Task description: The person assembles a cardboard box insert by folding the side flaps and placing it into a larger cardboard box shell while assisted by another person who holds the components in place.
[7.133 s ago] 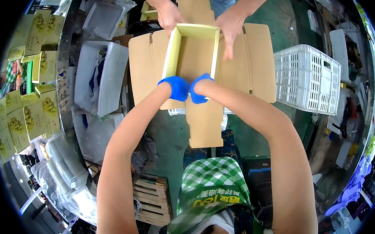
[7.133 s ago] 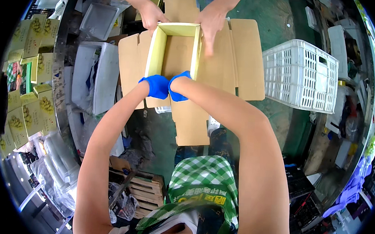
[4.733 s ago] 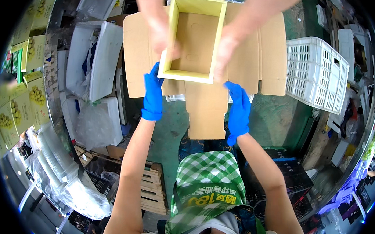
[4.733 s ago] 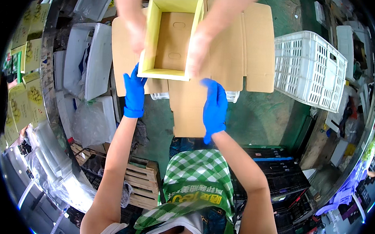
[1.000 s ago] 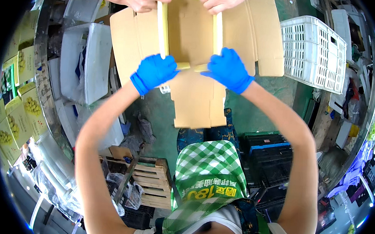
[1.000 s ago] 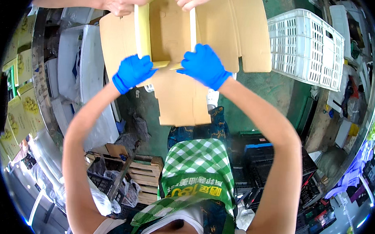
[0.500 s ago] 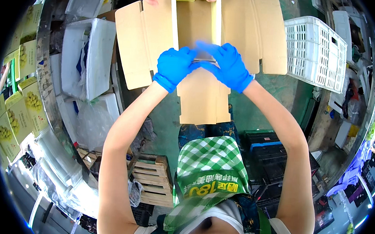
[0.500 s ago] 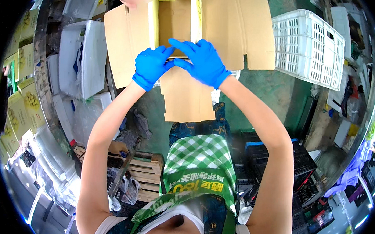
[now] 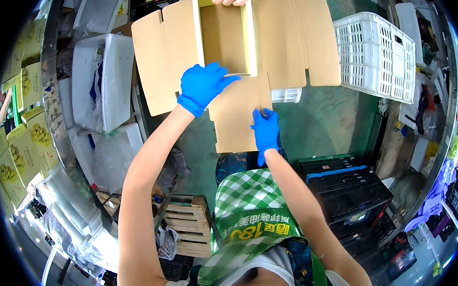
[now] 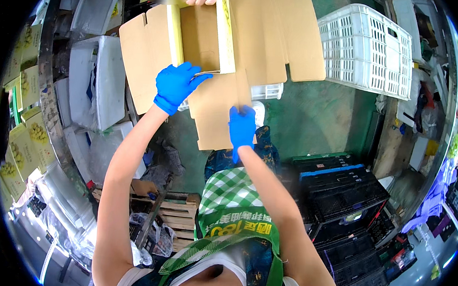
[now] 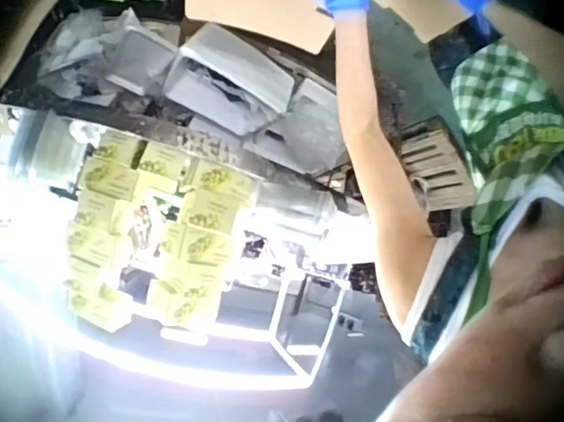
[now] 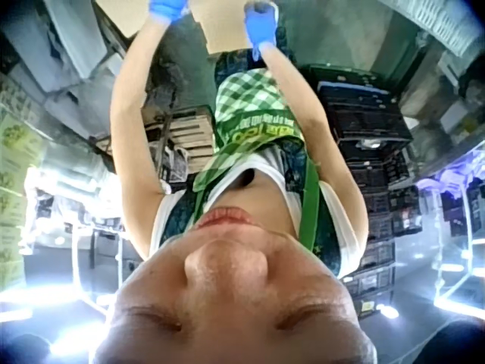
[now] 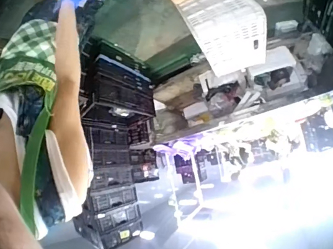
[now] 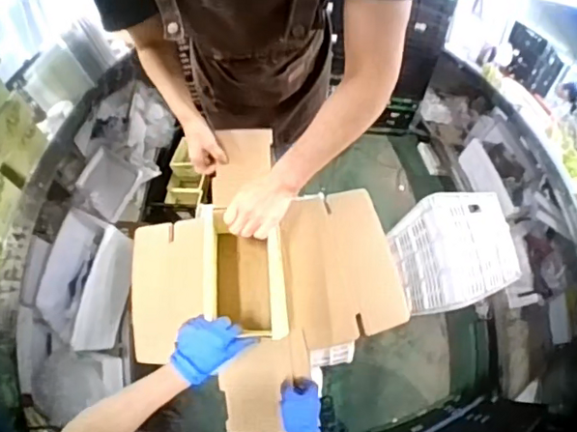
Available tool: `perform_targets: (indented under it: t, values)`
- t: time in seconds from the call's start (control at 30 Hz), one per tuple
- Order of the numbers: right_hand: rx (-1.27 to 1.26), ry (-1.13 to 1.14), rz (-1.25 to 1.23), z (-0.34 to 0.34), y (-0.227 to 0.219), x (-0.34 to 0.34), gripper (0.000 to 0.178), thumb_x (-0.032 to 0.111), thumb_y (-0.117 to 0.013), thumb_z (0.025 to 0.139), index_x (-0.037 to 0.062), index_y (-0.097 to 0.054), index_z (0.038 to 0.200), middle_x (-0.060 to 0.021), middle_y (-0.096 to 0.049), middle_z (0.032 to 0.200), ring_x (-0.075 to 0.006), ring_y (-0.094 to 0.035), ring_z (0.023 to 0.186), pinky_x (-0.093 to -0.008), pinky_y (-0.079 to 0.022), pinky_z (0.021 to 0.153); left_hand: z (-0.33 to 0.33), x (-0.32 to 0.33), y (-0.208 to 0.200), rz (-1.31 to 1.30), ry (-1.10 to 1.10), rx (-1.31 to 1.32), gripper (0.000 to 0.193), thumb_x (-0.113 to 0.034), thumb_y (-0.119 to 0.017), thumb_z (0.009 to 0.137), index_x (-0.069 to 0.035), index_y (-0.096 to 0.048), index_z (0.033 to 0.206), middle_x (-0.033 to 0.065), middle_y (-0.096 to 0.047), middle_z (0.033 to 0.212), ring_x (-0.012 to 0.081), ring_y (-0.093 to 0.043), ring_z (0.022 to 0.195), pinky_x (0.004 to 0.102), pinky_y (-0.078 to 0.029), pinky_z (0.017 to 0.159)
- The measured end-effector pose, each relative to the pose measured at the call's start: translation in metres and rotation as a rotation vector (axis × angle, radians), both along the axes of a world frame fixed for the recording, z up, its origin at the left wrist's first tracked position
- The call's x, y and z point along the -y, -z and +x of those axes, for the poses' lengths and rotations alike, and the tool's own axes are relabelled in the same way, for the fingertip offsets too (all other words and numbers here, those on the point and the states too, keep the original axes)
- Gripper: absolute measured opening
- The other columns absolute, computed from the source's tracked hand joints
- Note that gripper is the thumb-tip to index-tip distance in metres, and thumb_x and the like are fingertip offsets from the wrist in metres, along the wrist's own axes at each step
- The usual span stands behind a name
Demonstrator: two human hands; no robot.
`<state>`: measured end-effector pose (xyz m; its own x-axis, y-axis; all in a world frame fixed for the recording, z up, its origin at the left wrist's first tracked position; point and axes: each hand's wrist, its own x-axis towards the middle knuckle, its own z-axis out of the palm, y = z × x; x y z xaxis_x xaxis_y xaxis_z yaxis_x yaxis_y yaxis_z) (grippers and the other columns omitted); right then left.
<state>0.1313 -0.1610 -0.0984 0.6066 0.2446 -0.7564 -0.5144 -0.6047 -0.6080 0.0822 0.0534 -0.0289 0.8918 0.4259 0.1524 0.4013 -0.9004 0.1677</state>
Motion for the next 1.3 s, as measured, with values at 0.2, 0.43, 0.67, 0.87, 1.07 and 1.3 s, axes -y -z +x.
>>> perform_targets:
  t: [0.2, 0.43, 0.67, 0.87, 1.07, 1.3]
  values:
    - [-0.429, -0.118, 0.099, 0.058, -0.046, -0.018, 0.037, 0.04, -0.064, 0.081, 0.009, -0.058, 0.1, -0.0057, -0.059, 0.093, -0.0167, -0.058, 0.082, -0.0309, -0.046, 0.077, -0.004, 0.003, -0.007, 0.007, 0.02, -0.021, 0.03, -0.047, -0.064, 0.078, -0.02, -0.064, 0.064, 0.0029, -0.053, 0.059, 0.0205, -0.054, 0.05, 0.0312, -0.042, 0.045]
    - [0.176, -0.462, 0.5, 0.095, -0.083, -0.03, 0.019, 0.016, -0.062, 0.084, 0.0073, -0.059, 0.1, -0.0126, -0.063, 0.093, -0.0265, -0.062, 0.088, -0.0343, -0.049, 0.074, 0.002, 0.012, -0.005, 0.008, -0.019, -0.03, 0.033, -0.049, -0.06, 0.08, -0.02, -0.065, 0.067, 0.0036, -0.052, 0.059, 0.0226, -0.054, 0.048, 0.0333, -0.041, 0.042]
    - [1.07, -1.027, 0.267, 0.105, -0.091, -0.048, 0.066, 0.009, -0.071, 0.067, 0.0259, -0.052, 0.128, -0.013, -0.05, 0.124, -0.0309, -0.049, 0.112, -0.0394, -0.043, 0.087, 0.005, 0.011, -0.009, -0.037, -0.01, -0.07, 0.031, -0.049, -0.059, 0.08, -0.021, -0.067, 0.071, 0.0032, -0.053, 0.061, 0.0226, -0.055, 0.049, 0.0327, -0.042, 0.042]
    - [1.3, -1.416, 0.412, 0.148, -0.096, -0.068, 0.053, 0.011, -0.07, 0.062, 0.0226, -0.059, 0.113, -0.0045, -0.042, 0.14, -0.0269, -0.038, 0.127, -0.0428, -0.034, 0.097, -0.016, -0.003, -0.033, -0.426, 0.084, -0.096, 0.028, -0.034, -0.053, 0.088, -0.021, -0.065, 0.109, 0.0089, -0.053, 0.074, 0.0264, -0.056, 0.064, 0.0322, -0.046, 0.056]
    - [1.35, -1.108, 0.535, 0.142, -0.086, -0.087, 0.018, 0.027, -0.073, 0.071, 0.0105, -0.064, 0.071, -0.0049, -0.063, 0.097, -0.0271, -0.054, 0.094, -0.04, -0.041, 0.084, -0.058, -0.023, -0.029, -1.091, 0.058, 0.195, 0.049, -0.023, -0.052, 0.088, -0.009, -0.045, 0.133, 0.0198, -0.055, 0.111, 0.0375, -0.056, 0.095, 0.0416, -0.046, 0.085]
    - [1.233, -0.978, 0.454, 0.127, -0.069, -0.095, 0.025, 0.025, -0.076, 0.067, 0.0062, -0.063, 0.078, -0.0093, -0.059, 0.08, -0.0294, -0.054, 0.086, -0.0385, -0.046, 0.073, -0.037, 0.023, -0.002, -0.73, -0.346, 0.53, 0.065, -0.021, -0.072, 0.078, -0.001, -0.042, 0.133, 0.0218, -0.051, 0.124, 0.0341, -0.053, 0.111, 0.0366, -0.046, 0.089]
